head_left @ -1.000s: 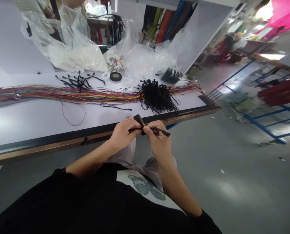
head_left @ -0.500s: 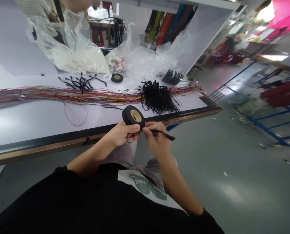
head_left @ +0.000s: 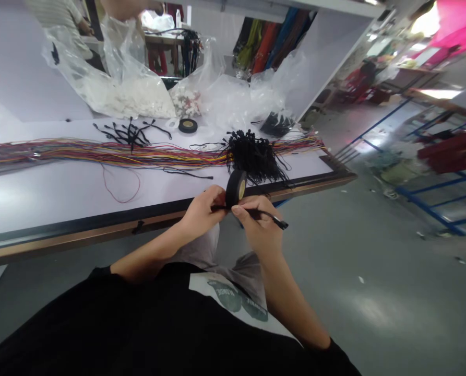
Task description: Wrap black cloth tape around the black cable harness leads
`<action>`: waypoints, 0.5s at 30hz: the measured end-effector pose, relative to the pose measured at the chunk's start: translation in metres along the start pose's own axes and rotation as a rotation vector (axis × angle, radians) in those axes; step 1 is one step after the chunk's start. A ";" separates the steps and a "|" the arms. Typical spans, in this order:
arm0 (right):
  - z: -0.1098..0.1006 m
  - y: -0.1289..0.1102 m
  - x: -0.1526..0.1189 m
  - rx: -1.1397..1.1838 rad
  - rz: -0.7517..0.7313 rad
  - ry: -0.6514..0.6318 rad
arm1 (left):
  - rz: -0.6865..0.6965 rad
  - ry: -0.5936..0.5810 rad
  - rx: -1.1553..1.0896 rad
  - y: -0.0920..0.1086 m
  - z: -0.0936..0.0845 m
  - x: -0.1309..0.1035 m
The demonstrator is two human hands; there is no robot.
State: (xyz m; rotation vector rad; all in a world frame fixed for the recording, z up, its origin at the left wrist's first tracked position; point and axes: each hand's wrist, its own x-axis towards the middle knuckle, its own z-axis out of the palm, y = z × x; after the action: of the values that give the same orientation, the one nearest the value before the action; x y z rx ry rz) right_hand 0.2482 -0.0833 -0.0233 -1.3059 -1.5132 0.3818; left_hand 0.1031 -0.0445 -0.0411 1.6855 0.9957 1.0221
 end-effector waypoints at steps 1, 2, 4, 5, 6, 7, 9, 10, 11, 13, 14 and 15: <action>0.000 -0.001 -0.001 -0.021 0.000 0.001 | -0.001 0.007 0.005 0.000 0.004 0.000; 0.000 -0.001 -0.001 -0.043 0.019 -0.009 | -0.002 0.005 0.003 0.000 0.007 0.000; 0.000 0.000 -0.002 -0.079 0.085 -0.061 | -0.022 0.032 -0.016 0.001 0.012 -0.001; 0.001 0.002 -0.002 -0.084 0.108 -0.079 | -0.039 0.053 -0.048 0.002 0.014 -0.002; 0.001 0.003 -0.003 -0.085 0.114 -0.080 | -0.060 0.067 -0.108 0.002 0.016 -0.002; 0.002 0.005 -0.003 -0.086 0.100 -0.060 | -0.086 0.068 -0.198 0.002 0.017 -0.002; 0.003 0.009 -0.004 -0.089 0.019 0.025 | -0.151 0.022 -0.428 0.000 0.018 -0.002; 0.004 0.011 -0.004 -0.080 -0.029 0.057 | -0.191 -0.026 -0.538 -0.001 0.018 -0.001; 0.004 0.012 -0.005 -0.061 -0.067 0.064 | -0.232 -0.085 -0.631 -0.002 0.016 0.000; 0.005 0.014 -0.006 0.008 -0.096 0.028 | -0.293 -0.216 -0.768 -0.005 0.010 0.003; 0.005 0.014 -0.007 0.055 -0.088 0.008 | -0.306 -0.285 -0.821 -0.007 0.006 0.004; 0.005 0.014 -0.008 0.113 -0.064 -0.008 | -0.309 -0.346 -0.866 -0.009 0.003 0.006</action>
State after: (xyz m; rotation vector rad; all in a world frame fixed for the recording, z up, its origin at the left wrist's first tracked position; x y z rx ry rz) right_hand 0.2500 -0.0827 -0.0404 -1.1663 -1.5136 0.4258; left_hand 0.1058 -0.0377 -0.0488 0.9042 0.4485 0.7524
